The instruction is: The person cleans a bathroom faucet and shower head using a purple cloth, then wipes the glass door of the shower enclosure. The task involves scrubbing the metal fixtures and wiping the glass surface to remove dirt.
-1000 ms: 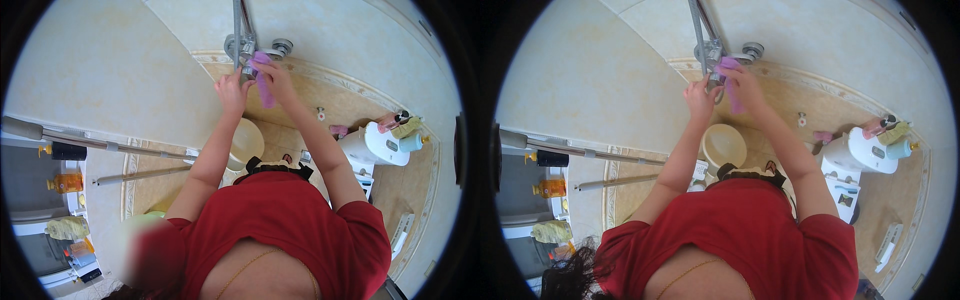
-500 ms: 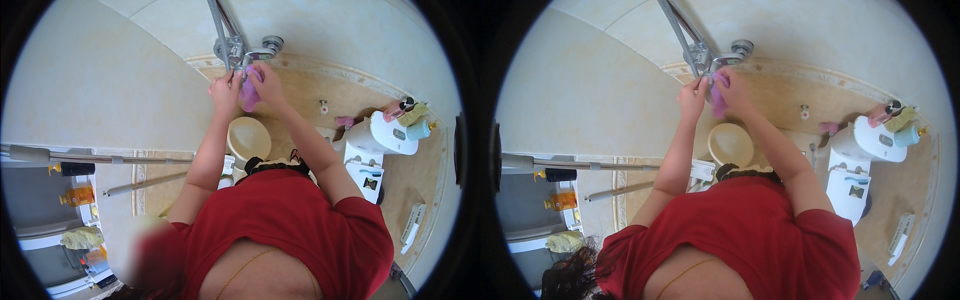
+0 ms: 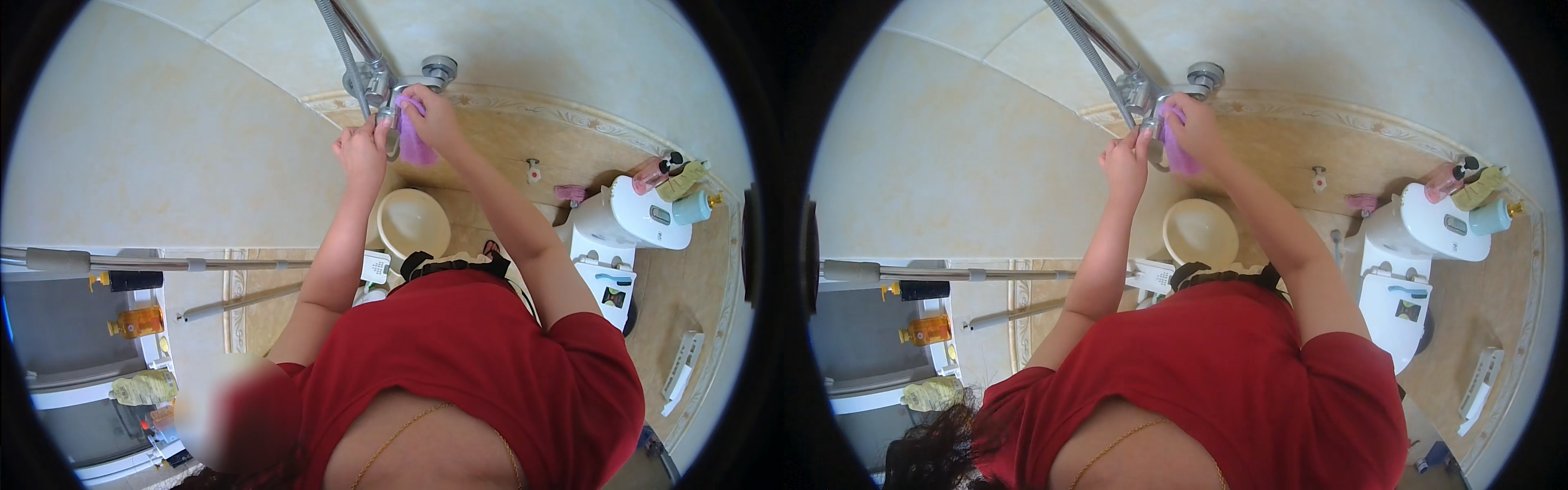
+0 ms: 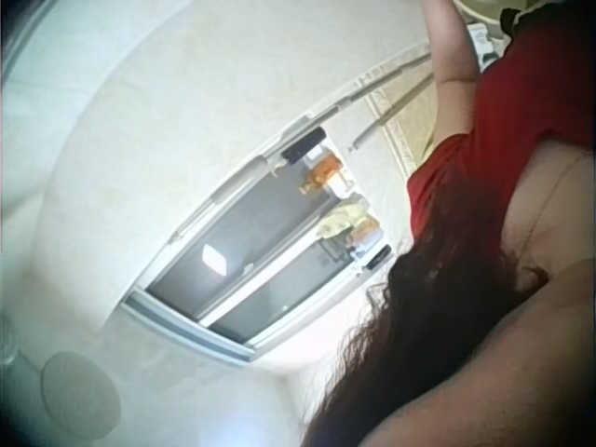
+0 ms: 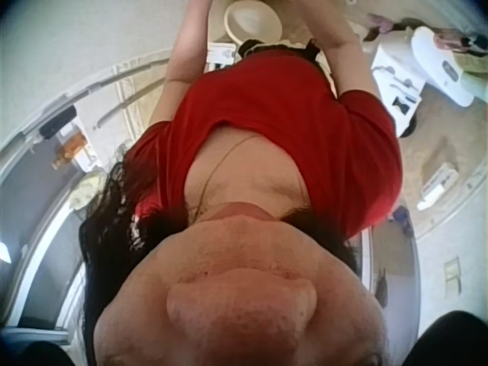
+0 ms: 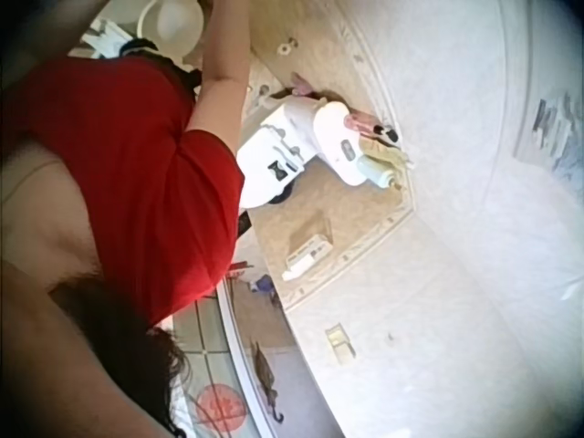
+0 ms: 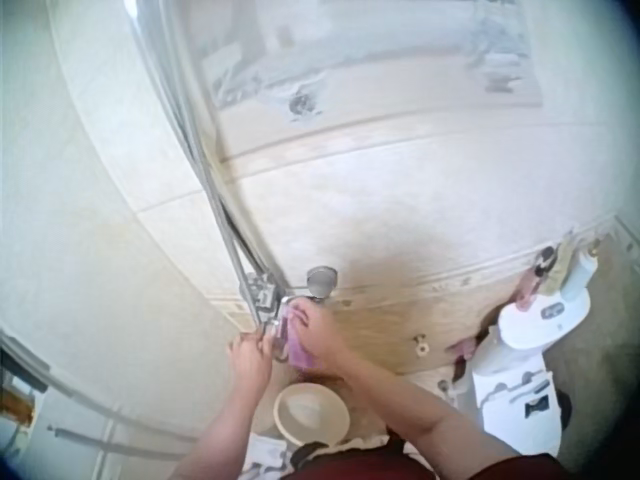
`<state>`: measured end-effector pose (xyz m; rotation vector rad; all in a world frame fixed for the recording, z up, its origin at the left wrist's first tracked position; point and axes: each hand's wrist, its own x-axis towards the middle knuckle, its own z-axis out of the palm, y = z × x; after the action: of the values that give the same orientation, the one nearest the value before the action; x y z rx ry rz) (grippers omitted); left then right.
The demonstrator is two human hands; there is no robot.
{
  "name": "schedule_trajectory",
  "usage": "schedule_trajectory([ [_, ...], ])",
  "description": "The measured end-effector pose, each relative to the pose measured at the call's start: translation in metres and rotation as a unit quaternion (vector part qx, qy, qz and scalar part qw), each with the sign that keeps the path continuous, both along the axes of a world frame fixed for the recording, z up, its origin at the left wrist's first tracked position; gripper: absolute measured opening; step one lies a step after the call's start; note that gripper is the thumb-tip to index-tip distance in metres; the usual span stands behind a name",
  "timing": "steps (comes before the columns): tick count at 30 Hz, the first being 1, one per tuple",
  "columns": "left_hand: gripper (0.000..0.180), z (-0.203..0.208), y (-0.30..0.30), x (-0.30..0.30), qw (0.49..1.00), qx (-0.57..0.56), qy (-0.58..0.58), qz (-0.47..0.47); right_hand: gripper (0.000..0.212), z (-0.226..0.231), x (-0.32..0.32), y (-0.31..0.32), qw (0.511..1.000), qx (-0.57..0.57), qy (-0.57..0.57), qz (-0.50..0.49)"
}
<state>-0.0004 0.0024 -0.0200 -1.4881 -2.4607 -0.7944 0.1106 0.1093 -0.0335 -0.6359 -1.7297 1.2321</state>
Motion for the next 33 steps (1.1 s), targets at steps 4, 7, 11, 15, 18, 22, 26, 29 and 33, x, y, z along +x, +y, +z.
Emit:
schedule_trajectory([
  [4,0.041,-0.004,-0.003,0.001,1.0,0.018,0.021,0.007,0.013,-0.003,0.001,-0.011,0.99,0.132,0.042,-0.003],
  [7,0.04,0.001,0.0,0.004,1.0,0.001,0.001,0.009,0.014,-0.008,-0.012,0.002,0.992,0.085,0.074,-0.051],
  [11,0.041,0.002,-0.001,0.004,1.0,-0.011,0.001,0.025,0.013,-0.003,-0.005,-0.004,0.996,0.083,0.025,-0.024],
  [15,0.04,-0.005,-0.001,0.008,0.999,0.025,-0.009,0.035,0.013,-0.009,-0.002,-0.006,0.993,0.108,0.044,-0.003],
  [18,0.041,-0.005,0.001,0.011,0.998,0.019,-0.021,0.05,0.014,-0.012,-0.006,0.002,0.995,0.086,0.035,-0.028],
  [22,0.044,-0.005,-0.001,0.015,0.997,0.017,-0.029,0.075,0.014,-0.008,-0.002,-0.009,0.992,0.128,0.018,0.003],
  [26,0.046,0.0,0.003,0.025,0.995,0.003,-0.033,0.099,0.014,-0.015,-0.009,0.007,0.992,0.123,0.028,-0.028],
  [29,0.046,0.004,0.004,0.029,0.993,-0.006,-0.035,0.113,0.013,-0.013,-0.007,0.017,0.989,0.141,0.012,-0.034],
  [33,0.045,0.0,0.001,0.029,0.991,0.007,-0.046,0.126,0.013,-0.001,0.002,0.005,0.996,0.087,0.022,-0.012],
])
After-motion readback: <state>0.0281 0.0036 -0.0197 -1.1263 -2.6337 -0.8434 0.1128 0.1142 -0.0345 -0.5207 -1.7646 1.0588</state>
